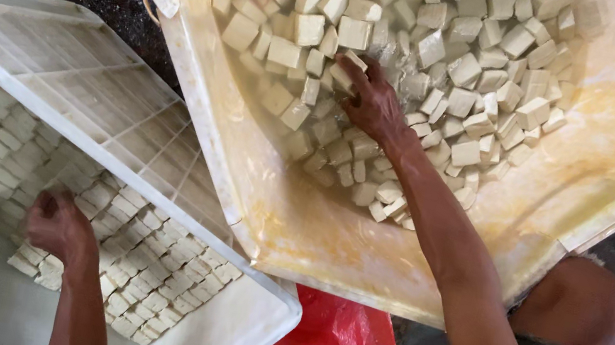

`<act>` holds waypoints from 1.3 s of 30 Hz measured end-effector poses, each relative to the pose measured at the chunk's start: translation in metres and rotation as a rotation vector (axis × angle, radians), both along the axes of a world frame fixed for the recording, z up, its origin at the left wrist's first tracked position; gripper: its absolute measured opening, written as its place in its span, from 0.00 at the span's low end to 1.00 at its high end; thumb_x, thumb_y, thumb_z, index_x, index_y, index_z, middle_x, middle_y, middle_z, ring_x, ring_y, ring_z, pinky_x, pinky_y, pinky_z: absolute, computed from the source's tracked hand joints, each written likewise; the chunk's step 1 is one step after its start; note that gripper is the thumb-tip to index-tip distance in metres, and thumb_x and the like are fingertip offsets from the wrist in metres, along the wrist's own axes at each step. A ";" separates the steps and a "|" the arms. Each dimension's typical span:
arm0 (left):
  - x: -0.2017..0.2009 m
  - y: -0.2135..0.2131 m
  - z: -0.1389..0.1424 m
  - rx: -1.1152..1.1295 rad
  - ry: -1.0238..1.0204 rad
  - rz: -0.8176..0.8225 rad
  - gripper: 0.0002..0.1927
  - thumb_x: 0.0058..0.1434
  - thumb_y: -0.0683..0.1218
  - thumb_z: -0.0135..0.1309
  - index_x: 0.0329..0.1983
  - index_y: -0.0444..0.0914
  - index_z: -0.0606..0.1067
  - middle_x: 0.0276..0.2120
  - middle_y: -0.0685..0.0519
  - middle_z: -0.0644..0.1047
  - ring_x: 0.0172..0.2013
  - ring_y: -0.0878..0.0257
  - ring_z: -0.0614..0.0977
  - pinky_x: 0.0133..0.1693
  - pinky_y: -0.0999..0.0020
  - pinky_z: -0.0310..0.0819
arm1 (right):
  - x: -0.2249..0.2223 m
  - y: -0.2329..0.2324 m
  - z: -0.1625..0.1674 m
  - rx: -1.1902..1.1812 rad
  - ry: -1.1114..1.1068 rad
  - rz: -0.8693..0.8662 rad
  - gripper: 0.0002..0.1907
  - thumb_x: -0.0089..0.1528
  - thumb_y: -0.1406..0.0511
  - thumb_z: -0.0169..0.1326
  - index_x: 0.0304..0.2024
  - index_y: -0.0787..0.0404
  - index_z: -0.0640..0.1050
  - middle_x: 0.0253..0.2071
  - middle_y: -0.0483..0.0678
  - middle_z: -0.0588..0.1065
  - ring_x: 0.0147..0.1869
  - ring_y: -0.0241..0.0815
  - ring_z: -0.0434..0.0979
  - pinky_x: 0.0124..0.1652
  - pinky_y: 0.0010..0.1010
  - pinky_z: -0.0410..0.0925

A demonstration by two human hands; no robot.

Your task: The person sits on the floor and transfers tofu cubes by hand from a large water-filled basin into a white plastic crate, picking pieces one at a time and arranging them in rows. They occasionally reposition the crate and reach back into the basin for more cubes.

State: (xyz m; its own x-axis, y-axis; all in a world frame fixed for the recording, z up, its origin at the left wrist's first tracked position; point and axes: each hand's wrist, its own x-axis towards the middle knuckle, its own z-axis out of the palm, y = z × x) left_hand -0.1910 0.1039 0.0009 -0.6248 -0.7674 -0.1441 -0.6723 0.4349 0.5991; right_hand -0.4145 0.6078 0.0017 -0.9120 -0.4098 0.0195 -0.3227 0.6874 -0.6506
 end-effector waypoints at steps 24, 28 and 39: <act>0.002 0.011 -0.013 -0.066 0.092 0.034 0.21 0.69 0.43 0.62 0.59 0.24 0.74 0.52 0.36 0.79 0.53 0.47 0.81 0.55 0.54 0.74 | -0.027 0.147 0.006 0.546 -0.076 -0.213 0.42 0.59 0.76 0.65 0.74 0.47 0.70 0.65 0.66 0.67 0.53 0.56 0.80 0.41 0.37 0.79; 0.005 0.002 -0.008 -0.055 -0.010 0.096 0.23 0.69 0.45 0.61 0.59 0.24 0.73 0.54 0.36 0.77 0.54 0.45 0.79 0.56 0.53 0.70 | -0.065 0.157 0.020 0.391 -0.275 -0.288 0.44 0.53 0.72 0.72 0.70 0.50 0.68 0.54 0.59 0.73 0.49 0.55 0.79 0.50 0.43 0.77; -0.005 0.003 -0.038 -0.543 -0.036 -0.065 0.28 0.62 0.48 0.66 0.59 0.27 0.74 0.56 0.37 0.76 0.59 0.41 0.72 0.64 0.43 0.55 | -0.066 0.045 0.128 -1.700 -1.327 -0.102 0.41 0.61 0.77 0.60 0.75 0.59 0.61 0.61 0.57 0.73 0.58 0.53 0.78 0.42 0.37 0.80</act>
